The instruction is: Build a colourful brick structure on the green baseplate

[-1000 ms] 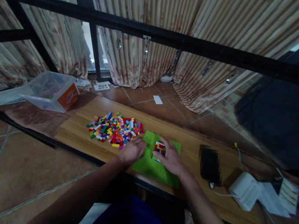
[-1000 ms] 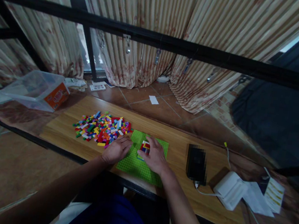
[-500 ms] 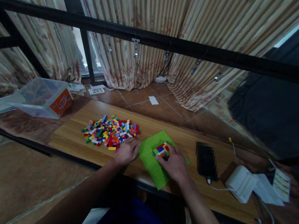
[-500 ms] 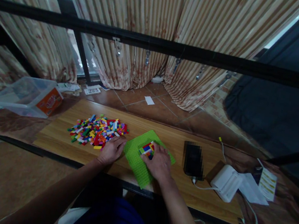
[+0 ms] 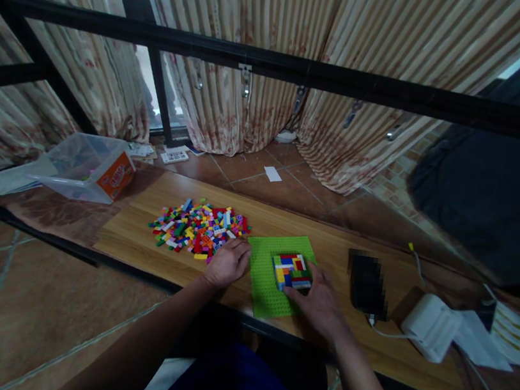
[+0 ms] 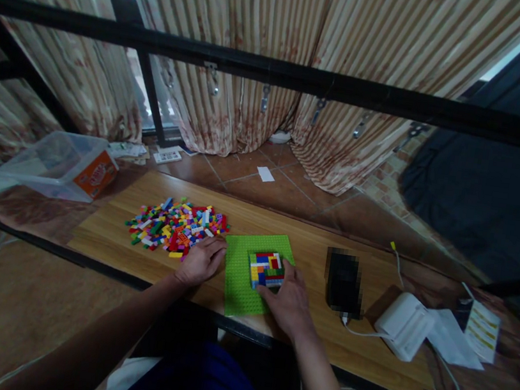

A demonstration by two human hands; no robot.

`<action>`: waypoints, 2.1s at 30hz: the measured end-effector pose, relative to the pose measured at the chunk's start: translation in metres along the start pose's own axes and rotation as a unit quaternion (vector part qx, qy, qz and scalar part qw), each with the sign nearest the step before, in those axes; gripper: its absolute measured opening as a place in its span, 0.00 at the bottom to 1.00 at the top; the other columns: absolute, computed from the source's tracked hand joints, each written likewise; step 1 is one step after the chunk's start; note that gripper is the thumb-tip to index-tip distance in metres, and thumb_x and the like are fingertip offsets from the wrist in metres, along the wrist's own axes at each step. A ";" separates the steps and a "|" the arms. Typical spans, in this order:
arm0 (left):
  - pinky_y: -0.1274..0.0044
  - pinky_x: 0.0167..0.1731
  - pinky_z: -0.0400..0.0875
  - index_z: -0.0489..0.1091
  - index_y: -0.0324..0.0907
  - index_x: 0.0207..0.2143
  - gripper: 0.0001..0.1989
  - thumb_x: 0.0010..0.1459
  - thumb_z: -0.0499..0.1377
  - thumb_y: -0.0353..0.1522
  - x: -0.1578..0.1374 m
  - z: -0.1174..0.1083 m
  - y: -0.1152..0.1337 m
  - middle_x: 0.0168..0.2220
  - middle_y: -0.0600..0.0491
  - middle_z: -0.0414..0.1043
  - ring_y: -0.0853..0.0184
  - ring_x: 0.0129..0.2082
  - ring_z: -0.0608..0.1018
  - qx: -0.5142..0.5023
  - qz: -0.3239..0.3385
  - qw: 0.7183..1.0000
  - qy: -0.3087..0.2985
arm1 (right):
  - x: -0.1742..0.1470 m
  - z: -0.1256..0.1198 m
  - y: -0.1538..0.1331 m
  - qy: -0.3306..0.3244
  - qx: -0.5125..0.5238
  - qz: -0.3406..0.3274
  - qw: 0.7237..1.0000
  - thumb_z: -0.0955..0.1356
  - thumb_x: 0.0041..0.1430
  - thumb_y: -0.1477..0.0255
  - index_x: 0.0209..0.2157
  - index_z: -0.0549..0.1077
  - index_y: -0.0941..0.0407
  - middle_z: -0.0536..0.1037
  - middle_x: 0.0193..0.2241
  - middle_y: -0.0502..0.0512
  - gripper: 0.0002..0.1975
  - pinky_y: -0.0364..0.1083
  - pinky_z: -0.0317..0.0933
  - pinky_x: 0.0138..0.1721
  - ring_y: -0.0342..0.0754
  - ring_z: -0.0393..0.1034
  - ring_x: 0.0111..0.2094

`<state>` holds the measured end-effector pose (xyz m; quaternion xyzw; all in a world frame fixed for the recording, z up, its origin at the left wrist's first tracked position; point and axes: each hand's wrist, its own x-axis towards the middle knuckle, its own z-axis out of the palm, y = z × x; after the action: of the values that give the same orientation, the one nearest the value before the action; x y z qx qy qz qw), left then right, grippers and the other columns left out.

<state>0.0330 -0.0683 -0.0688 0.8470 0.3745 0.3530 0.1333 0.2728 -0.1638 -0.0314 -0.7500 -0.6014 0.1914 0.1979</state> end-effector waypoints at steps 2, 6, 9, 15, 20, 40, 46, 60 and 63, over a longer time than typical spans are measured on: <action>0.67 0.47 0.73 0.70 0.41 0.41 0.09 0.63 0.51 0.29 0.000 0.000 0.000 0.40 0.47 0.75 0.62 0.44 0.76 0.002 0.001 1.000 -0.004 | -0.003 0.002 -0.002 -0.001 -0.004 0.004 1.000 0.70 0.50 0.57 0.61 0.58 0.58 0.67 0.56 0.65 0.40 0.54 0.60 0.55 0.58 0.66 0.54; 0.67 0.46 0.73 0.70 0.41 0.40 0.08 0.63 0.51 0.29 0.000 0.001 0.000 0.39 0.48 0.74 0.62 0.42 0.76 0.007 -0.001 1.000 -0.010 | -0.007 0.013 -0.007 0.020 -0.024 0.027 0.999 0.68 0.51 0.56 0.61 0.58 0.59 0.68 0.54 0.67 0.38 0.55 0.62 0.51 0.60 0.70 0.50; 0.67 0.46 0.73 0.70 0.41 0.41 0.09 0.63 0.51 0.29 0.000 0.002 -0.001 0.40 0.48 0.74 0.62 0.43 0.76 0.008 -0.003 1.000 -0.007 | -0.008 0.022 -0.011 0.036 -0.034 0.029 0.998 0.67 0.52 0.54 0.60 0.58 0.58 0.67 0.54 0.68 0.38 0.56 0.63 0.51 0.61 0.70 0.50; 0.68 0.46 0.73 0.70 0.41 0.39 0.09 0.64 0.50 0.28 -0.002 0.001 0.000 0.40 0.47 0.74 0.62 0.43 0.75 0.007 -0.002 1.000 -0.020 | -0.004 0.032 -0.015 0.048 -0.024 0.016 0.998 0.66 0.53 0.53 0.61 0.58 0.60 0.65 0.56 0.71 0.39 0.57 0.63 0.51 0.63 0.69 0.52; 0.68 0.46 0.73 0.70 0.40 0.40 0.09 0.63 0.50 0.27 -0.005 -0.001 0.002 0.40 0.47 0.74 0.62 0.43 0.75 0.021 -0.002 1.000 -0.010 | -0.004 0.033 -0.010 0.046 -0.005 0.003 0.999 0.65 0.54 0.51 0.61 0.57 0.62 0.65 0.56 0.70 0.40 0.56 0.62 0.53 0.62 0.67 0.53; 0.64 0.49 0.68 0.73 0.40 0.45 0.13 0.57 0.57 0.28 -0.008 -0.046 -0.022 0.47 0.45 0.72 0.56 0.47 0.71 0.189 -0.204 0.955 0.108 | -0.027 0.034 0.042 0.196 0.089 -0.041 0.976 0.60 0.60 0.47 0.45 0.74 0.58 0.76 0.44 0.63 0.30 0.54 0.66 0.44 0.55 0.72 0.40; 0.63 0.51 0.66 0.75 0.41 0.42 0.11 0.57 0.57 0.27 0.004 -0.041 -0.027 0.48 0.43 0.72 0.54 0.49 0.71 0.219 -0.207 0.953 0.039 | -0.026 0.036 0.042 0.208 0.076 -0.066 0.973 0.59 0.61 0.48 0.42 0.75 0.58 0.76 0.46 0.63 0.29 0.55 0.65 0.48 0.56 0.72 0.46; 0.76 0.34 0.70 0.71 0.40 0.30 0.05 0.55 0.60 0.33 0.016 -0.053 -0.012 0.26 0.56 0.70 0.69 0.28 0.74 -0.273 -0.380 0.855 0.224 | -0.024 0.039 0.047 0.208 0.094 -0.081 0.970 0.60 0.61 0.50 0.39 0.77 0.57 0.77 0.44 0.62 0.26 0.54 0.66 0.49 0.55 0.73 0.45; 0.78 0.30 0.70 0.71 0.39 0.33 0.11 0.51 0.64 0.38 0.014 -0.056 0.007 0.27 0.57 0.71 0.71 0.26 0.75 -0.437 -0.411 0.767 0.227 | -0.024 0.036 0.045 0.213 0.114 -0.071 0.968 0.62 0.61 0.52 0.38 0.77 0.56 0.78 0.42 0.61 0.24 0.54 0.66 0.47 0.55 0.73 0.43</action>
<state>0.0046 -0.0653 -0.0187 0.3575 0.5115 0.5719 0.5324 0.2862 -0.1941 -0.0843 -0.7014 -0.5713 0.0795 0.4186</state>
